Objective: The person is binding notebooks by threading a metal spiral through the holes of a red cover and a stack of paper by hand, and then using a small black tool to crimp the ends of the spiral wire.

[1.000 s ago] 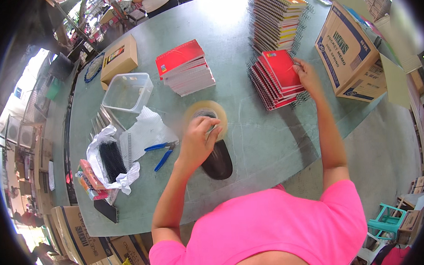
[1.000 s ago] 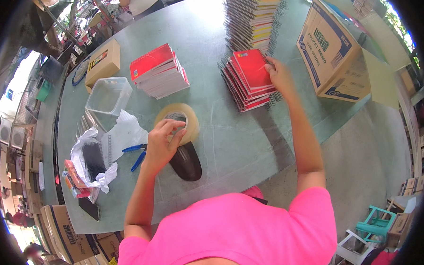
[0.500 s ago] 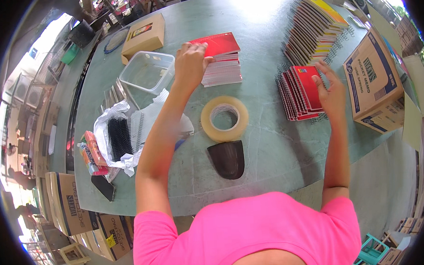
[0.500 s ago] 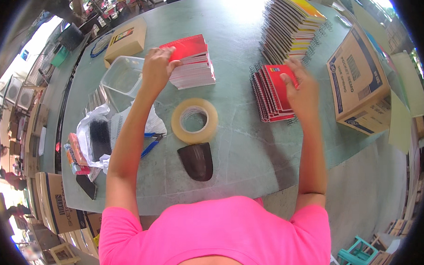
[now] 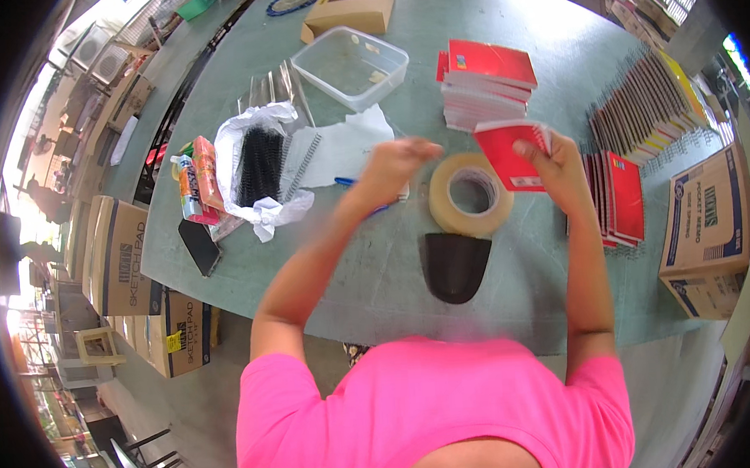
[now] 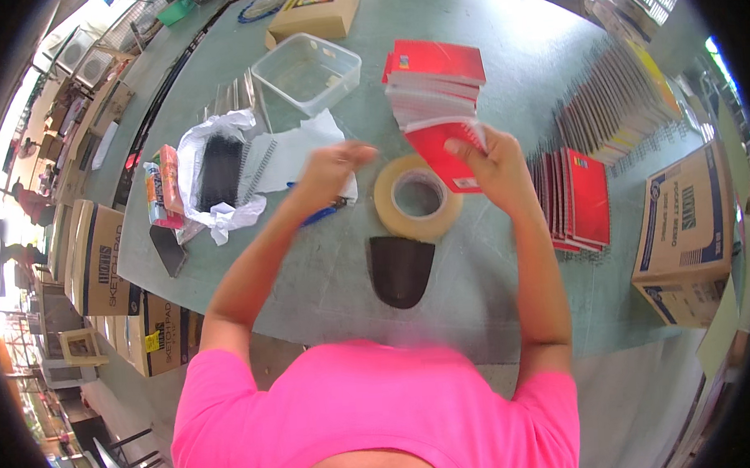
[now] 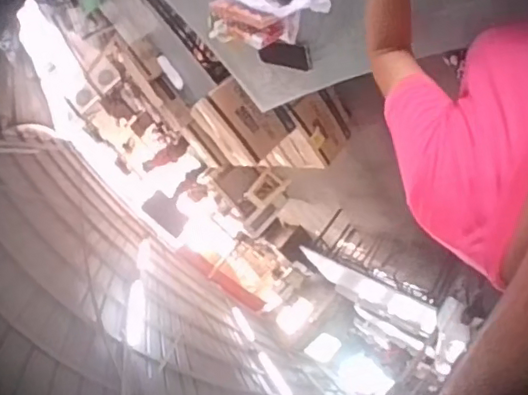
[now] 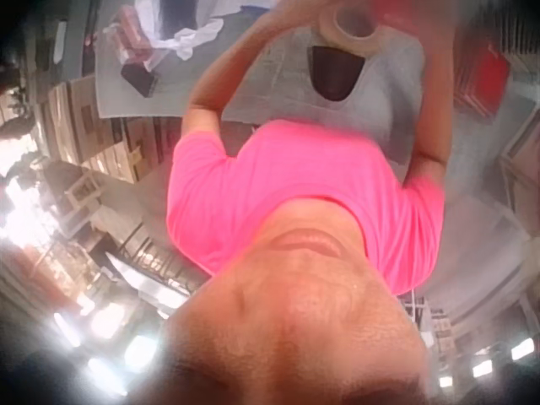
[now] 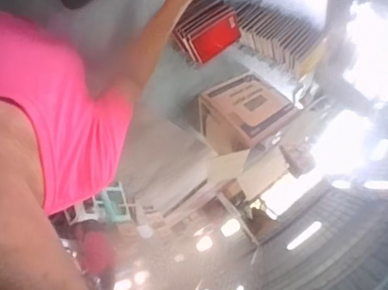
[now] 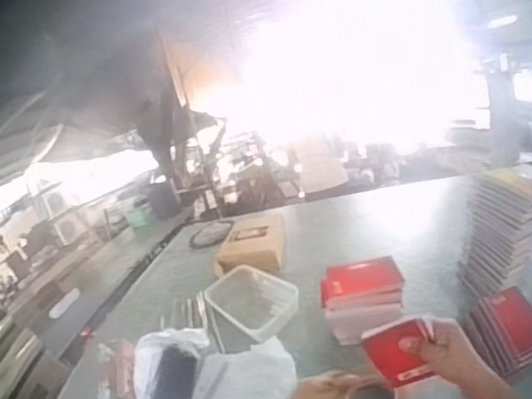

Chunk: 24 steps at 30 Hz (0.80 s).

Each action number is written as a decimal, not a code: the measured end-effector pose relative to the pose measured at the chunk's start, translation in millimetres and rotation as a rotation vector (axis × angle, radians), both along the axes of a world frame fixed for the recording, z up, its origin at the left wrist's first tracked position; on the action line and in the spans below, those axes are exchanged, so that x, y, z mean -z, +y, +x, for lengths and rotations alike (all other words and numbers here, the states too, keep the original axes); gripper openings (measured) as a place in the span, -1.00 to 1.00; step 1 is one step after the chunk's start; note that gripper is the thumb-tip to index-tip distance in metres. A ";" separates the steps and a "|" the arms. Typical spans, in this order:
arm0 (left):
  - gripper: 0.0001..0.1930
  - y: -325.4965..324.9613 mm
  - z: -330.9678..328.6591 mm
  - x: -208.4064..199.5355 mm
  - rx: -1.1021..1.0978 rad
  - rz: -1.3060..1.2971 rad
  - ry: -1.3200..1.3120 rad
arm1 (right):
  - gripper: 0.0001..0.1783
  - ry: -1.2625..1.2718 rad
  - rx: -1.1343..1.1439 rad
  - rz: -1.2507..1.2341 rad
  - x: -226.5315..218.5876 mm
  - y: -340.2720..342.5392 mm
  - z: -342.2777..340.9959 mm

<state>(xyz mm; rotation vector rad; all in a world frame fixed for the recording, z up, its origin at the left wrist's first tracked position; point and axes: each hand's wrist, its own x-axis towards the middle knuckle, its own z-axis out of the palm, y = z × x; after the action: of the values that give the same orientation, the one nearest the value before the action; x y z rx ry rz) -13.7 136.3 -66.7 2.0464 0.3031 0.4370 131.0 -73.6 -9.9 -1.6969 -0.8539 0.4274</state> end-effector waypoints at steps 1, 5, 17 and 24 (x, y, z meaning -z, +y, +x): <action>-0.68 34.2 -14.2 1.1 -0.136 0.116 -0.014 | -0.72 -0.090 -0.060 -0.116 -8.8 2.8 0.3; -0.75 141.7 -73.1 40.5 -0.588 0.645 0.361 | -0.72 -0.478 -0.243 -0.325 5.0 31.2 -3.3; -0.76 76.4 -48.2 -4.0 -0.497 0.549 0.036 | -0.80 -0.698 -0.163 -0.683 18.7 51.3 -24.0; -0.60 20.9 -41.7 -12.7 -0.295 0.490 0.172 | -0.79 -0.544 -0.141 -0.365 19.2 48.4 -19.9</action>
<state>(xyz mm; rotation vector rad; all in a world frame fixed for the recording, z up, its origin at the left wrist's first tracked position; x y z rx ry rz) -55.4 157.2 -54.0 2.5354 0.6608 0.5564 111.1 -25.3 -29.1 -2.1438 -1.3582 0.2206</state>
